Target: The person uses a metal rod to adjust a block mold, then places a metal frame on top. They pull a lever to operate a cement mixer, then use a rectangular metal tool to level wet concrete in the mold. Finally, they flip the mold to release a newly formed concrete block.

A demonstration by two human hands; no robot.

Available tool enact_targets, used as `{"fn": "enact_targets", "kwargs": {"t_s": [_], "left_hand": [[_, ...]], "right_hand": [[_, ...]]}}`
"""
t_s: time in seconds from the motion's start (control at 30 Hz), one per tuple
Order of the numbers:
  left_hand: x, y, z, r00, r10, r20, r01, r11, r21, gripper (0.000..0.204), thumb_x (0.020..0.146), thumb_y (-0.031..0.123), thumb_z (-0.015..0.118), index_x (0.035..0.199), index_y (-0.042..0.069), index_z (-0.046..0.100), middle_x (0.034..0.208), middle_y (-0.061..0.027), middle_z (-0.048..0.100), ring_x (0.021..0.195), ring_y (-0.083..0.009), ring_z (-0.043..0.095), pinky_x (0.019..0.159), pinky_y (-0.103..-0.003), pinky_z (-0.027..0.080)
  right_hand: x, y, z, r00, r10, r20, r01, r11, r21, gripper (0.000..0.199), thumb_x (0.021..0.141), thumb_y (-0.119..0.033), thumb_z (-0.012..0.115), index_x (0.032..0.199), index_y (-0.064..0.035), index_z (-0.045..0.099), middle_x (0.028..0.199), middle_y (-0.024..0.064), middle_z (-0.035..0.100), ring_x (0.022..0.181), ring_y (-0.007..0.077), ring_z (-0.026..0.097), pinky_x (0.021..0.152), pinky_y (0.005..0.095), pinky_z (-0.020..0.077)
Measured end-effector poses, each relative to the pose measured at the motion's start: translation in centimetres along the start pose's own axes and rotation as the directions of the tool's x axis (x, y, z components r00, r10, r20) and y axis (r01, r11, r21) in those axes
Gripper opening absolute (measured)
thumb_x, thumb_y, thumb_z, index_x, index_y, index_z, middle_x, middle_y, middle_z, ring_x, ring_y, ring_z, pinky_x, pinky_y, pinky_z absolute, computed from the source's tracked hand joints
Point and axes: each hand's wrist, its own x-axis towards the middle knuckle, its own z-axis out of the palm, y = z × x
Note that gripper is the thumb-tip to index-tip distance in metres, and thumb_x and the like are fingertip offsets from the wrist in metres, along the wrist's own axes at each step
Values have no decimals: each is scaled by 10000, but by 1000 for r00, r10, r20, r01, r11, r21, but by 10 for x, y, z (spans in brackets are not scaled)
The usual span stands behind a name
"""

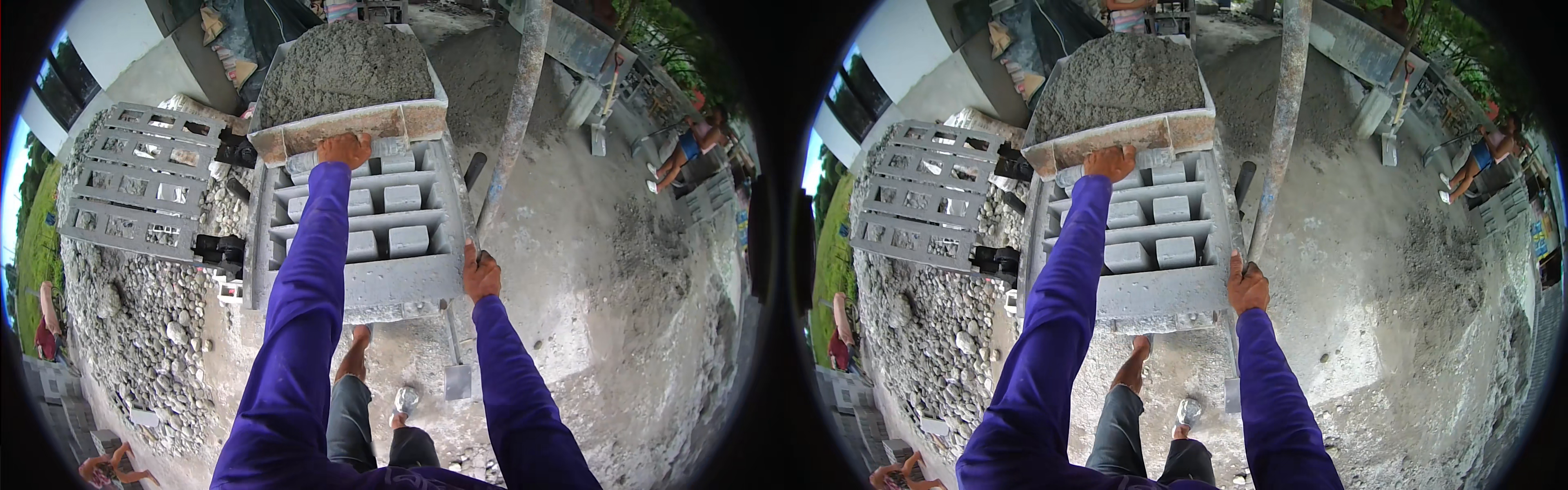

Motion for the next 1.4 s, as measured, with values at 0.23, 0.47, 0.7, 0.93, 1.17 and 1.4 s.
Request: {"fn": "enact_targets", "kwargs": {"t_s": [0.23, 0.47, 0.7, 0.93, 1.17, 1.4], "left_hand": [[-139, 11, -18, 997, -17, 73, 14, 999, 34, 657, 934, 516, 317, 1101, 22, 716, 1133, -206, 690, 1158, -357, 607, 1088, -503, 333], [-247, -3, -27, 996, 59, 67, -52, 994, -94, 615, 912, 501, 421, 967, -33, 723, 1091, -254, 683, 1122, -405, 603, 1065, -503, 347], [-245, -31, -63, 920, 91, 381, 5, 970, -244, 807, 825, 684, 526, 1191, -22, 662, 1196, -259, 647, 1228, -386, 548, 1070, -489, 378], [-214, -3, -90, 758, 115, 642, -81, 993, -83, 1060, 773, 913, 261, 1175, 34, 696, 1112, -218, 692, 1134, -399, 620, 998, -518, 453], [-227, -9, -38, 972, 226, -68, -215, 726, -653, 313, 880, 318, 709, 1026, 41, 722, 945, -172, 727, 935, -303, 707, 818, -414, 542], [-81, 69, -66, 850, 453, -268, -518, 810, -275, 223, 806, 135, 627, 1001, 84, 720, 947, -143, 714, 855, -333, 691, 767, -426, 550]], "right_hand": [[16, 2, 1, 1000, 11, 13, -10, 999, -35, 778, 910, -695, 403, 1093, 9, 680, 1105, 309, 652, 1086, 472, 605, 968, 494, 467], [20, 10, 9, 999, -12, 31, 13, 1000, -28, 831, 878, -734, 414, 1127, 16, 668, 1149, 326, 632, 1128, 469, 590, 1004, 467, 453], [-63, 69, -11, 907, 78, 415, -316, 777, 544, 907, 838, -837, 378, 1109, -16, 652, 730, 71, 608, 509, 168, 569, 455, 323, 452], [-300, 322, -33, 418, 660, 624, -736, 649, -193, 548, 900, -501, 583, 1099, 9, 617, 925, 212, 712, 621, 299, 699, 507, 420, 525], [-385, 327, -58, 304, 799, 519, -919, 389, -60, 395, 940, -288, 579, 1103, 72, 589, 942, 243, 680, 721, 367, 711, 568, 478, 574], [-285, 218, -35, 653, 632, 418, -755, 589, 289, 460, 917, -402, 630, 1110, 14, 597, 832, 202, 706, 559, 269, 689, 409, 352, 508]]}}
